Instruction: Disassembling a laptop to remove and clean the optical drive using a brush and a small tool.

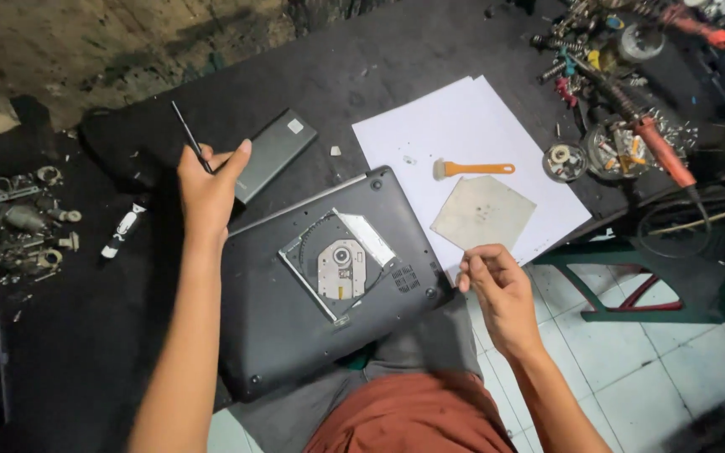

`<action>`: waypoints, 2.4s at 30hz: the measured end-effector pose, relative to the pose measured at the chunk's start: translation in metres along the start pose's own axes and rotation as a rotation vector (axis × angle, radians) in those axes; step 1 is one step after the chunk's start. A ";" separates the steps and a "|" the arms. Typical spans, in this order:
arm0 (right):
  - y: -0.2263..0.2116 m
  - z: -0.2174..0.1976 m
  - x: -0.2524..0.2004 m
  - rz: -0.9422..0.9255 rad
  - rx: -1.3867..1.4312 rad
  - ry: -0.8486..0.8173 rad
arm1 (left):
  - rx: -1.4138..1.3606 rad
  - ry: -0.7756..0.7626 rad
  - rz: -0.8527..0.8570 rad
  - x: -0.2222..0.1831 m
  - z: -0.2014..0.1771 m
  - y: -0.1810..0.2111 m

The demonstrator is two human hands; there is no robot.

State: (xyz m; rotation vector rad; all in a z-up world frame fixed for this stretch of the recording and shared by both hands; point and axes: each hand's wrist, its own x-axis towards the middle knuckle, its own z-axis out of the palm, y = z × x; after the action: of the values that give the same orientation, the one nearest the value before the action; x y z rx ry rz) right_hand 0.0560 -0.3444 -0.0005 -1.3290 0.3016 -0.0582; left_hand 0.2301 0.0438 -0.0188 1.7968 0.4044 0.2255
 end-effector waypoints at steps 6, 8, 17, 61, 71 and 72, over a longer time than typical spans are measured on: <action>0.002 -0.006 -0.003 -0.022 -0.083 -0.011 | 0.601 -0.011 0.217 -0.012 -0.005 0.031; -0.003 0.000 -0.007 -0.025 -0.087 -0.012 | 0.675 -0.059 0.251 -0.016 -0.008 0.034; -0.024 0.020 -0.011 -0.091 -0.172 -0.046 | 0.846 -0.092 0.402 -0.033 -0.012 0.046; -0.091 0.088 -0.020 -0.761 -0.716 -0.703 | 0.335 -0.921 -0.173 -0.218 -0.046 0.124; -0.084 0.093 -0.034 -1.084 -1.175 -0.944 | 0.494 -0.977 0.013 -0.221 -0.032 0.115; -0.081 0.090 -0.031 -1.080 -1.159 -0.941 | 0.487 -0.894 0.193 -0.221 -0.033 0.109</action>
State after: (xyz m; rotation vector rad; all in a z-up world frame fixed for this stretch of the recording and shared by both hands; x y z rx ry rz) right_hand 0.0589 -0.2719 0.1014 -2.3308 -1.4059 -0.1640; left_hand 0.0313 -0.0366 0.1077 2.1958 -0.3875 -0.5846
